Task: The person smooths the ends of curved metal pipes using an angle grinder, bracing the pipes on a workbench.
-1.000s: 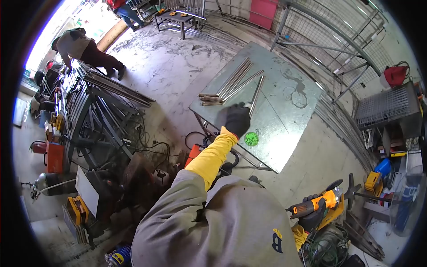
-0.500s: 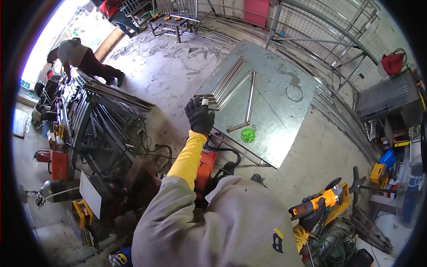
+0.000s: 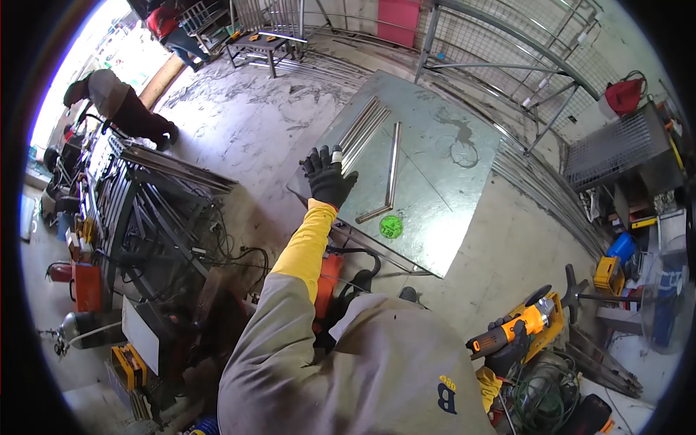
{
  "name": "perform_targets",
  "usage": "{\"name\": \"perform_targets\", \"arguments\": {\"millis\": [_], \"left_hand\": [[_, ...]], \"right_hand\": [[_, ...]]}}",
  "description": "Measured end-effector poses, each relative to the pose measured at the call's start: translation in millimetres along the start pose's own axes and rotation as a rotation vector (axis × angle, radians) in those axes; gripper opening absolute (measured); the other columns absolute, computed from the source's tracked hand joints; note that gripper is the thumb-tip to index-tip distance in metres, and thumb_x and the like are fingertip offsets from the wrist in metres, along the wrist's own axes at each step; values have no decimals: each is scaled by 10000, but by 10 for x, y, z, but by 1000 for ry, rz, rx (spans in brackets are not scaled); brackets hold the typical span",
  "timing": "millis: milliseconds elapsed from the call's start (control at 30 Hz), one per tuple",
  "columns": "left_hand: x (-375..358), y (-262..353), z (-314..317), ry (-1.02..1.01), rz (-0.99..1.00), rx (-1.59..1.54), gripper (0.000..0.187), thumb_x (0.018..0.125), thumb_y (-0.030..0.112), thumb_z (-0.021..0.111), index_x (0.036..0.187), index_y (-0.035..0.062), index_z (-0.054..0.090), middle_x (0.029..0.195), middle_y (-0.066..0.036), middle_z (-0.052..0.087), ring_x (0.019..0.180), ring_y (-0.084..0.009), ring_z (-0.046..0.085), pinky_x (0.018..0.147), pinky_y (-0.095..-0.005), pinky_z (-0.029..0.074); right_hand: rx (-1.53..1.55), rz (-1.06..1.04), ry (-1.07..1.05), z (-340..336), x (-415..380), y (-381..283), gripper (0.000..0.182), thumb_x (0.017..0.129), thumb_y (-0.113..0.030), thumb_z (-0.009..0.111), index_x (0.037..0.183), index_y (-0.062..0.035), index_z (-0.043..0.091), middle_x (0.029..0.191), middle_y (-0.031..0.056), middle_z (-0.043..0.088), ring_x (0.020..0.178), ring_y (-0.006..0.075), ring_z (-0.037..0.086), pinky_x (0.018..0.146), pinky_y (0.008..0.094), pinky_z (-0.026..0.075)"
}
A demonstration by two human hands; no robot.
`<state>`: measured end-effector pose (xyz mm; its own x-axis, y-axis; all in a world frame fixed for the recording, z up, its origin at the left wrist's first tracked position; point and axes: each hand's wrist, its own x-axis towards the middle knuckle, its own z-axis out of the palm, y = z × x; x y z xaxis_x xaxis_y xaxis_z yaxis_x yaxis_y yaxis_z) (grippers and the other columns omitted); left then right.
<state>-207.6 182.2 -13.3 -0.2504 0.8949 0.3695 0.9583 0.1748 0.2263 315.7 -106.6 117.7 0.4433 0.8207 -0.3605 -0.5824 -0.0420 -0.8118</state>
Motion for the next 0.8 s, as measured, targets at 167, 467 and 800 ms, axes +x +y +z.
{"name": "perform_targets", "arguments": {"millis": [167,467,800], "left_hand": [[213,30,211,-5,-50,51,796,902,523,774,1560,111,598,1524,-248,612,1470,-497,484,1284,-624,280],[227,157,173,-57,-79,70,717,929,463,775,1518,80,634,1522,-242,601,1429,-487,499,1250,-617,331],[-1168,1374,-267,180,255,-284,417,862,253,785,1231,70,718,1223,-182,663,1180,-399,611,1042,-571,446]], "right_hand": [[16,63,34,-77,37,26,334,1095,-333,705,1300,-81,626,1053,91,715,937,257,735,861,455,647],[82,45,25,-363,61,157,371,1097,-311,704,1396,-121,595,1072,94,713,939,262,738,856,467,647],[87,55,-40,-434,2,198,353,1101,-308,708,1373,-110,599,1098,94,717,964,268,738,858,465,641]]}}
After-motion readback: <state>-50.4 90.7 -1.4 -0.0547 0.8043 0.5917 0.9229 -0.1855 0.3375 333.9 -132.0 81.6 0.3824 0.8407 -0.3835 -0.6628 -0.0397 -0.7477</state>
